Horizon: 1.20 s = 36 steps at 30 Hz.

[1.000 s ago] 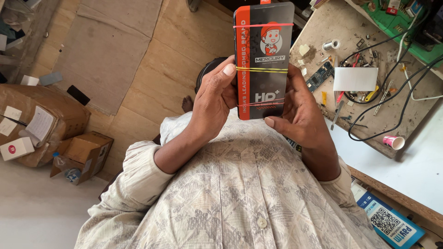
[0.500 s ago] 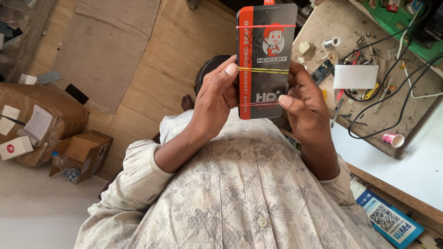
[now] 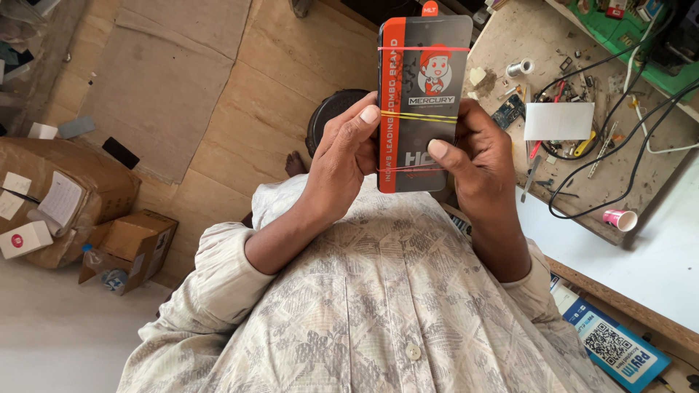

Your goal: The person uses a screwdriver to tighten screws on a disassembled smartphone, then attaches the back cover and secures it. The person then picks up a packaged screen protector and wraps rubber bands around it.

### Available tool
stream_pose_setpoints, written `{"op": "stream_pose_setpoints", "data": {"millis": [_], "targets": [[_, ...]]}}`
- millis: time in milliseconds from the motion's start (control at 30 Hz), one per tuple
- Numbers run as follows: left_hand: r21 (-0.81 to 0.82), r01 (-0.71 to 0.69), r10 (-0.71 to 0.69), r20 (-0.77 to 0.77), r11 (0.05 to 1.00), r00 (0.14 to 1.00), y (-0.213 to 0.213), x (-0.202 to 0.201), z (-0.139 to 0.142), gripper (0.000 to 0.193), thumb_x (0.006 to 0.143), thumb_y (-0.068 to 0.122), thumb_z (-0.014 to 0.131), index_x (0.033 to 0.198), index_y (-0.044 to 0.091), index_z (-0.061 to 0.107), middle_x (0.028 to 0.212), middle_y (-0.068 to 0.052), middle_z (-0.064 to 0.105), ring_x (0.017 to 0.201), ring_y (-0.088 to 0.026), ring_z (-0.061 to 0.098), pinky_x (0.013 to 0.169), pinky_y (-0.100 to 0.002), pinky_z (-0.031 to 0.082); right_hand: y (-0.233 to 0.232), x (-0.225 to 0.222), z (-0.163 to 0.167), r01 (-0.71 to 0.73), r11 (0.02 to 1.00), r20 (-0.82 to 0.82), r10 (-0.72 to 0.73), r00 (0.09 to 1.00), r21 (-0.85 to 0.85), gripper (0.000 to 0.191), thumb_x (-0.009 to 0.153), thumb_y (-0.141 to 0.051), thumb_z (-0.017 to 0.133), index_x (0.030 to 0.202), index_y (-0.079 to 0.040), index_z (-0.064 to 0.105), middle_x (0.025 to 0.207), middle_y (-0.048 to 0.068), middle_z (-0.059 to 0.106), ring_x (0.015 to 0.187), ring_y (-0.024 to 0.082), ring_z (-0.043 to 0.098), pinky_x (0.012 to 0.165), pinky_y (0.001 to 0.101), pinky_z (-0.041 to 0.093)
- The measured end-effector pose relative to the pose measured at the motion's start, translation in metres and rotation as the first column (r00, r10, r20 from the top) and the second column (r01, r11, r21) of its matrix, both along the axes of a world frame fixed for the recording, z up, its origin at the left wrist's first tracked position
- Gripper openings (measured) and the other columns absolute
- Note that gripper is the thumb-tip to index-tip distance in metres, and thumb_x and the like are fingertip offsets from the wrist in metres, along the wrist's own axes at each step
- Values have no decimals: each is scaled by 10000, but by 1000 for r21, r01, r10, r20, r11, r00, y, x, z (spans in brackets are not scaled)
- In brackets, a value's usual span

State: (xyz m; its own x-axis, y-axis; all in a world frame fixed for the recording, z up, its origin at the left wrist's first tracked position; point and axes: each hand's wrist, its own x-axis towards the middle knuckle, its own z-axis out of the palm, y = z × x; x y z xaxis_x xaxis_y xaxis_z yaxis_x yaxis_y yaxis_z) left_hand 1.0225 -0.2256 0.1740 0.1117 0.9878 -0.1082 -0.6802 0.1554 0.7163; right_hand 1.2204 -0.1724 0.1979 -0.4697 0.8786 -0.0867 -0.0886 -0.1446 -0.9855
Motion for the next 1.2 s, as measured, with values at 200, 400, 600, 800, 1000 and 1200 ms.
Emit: {"op": "stream_pose_setpoints", "data": {"millis": [200,400,600,800,1000,1200], "targets": [[-76,21,-17,55,997,998,4,2,5,567,1091,387,450,1483,-23,462,1143,-97,679,932,-138,697,791,-276,591,5,2,-7,7,999,23,-8,1000,41,352,997,-171,679,1250,54,583,1148,105,691,1041,125,669,957,264,556],[-38,23,-22,21,999,1000,4,2,2,548,1130,400,457,1463,-33,506,1096,-96,668,867,-121,658,717,-250,533,7,2,-10,14,999,5,-14,1000,53,341,1021,-182,667,1255,54,591,1143,103,680,1038,117,654,969,254,541],[-44,22,-22,1,999,1000,7,4,-2,548,1122,404,452,1452,-30,511,1082,-87,671,835,-111,651,696,-244,526,10,4,-11,13,998,-148,-22,989,-60,303,1099,-193,589,1264,59,562,1124,105,672,987,104,631,914,237,519],[-14,14,-14,12,1000,1000,8,1,1,562,1133,414,443,1465,-35,509,1113,-101,684,871,-123,663,713,-242,525,11,12,-9,-52,988,-188,23,982,-147,491,1069,-240,567,1438,70,471,1282,128,656,1140,144,664,1011,279,543],[-17,20,-18,99,1000,995,12,3,2,592,1112,412,453,1493,-41,468,1200,-125,676,1016,-179,698,874,-319,597,13,18,-11,-21,979,-183,-17,983,-201,560,1082,-285,521,1487,94,444,1306,182,653,1070,159,692,925,280,583],[-1,29,-29,111,1000,993,14,2,1,618,1132,425,466,1524,-53,466,1224,-147,660,1077,-198,690,942,-348,586,14,22,-12,-19,982,-175,-14,984,-188,584,1044,-252,527,1497,107,440,1370,193,626,1164,172,668,987,271,552]]}}
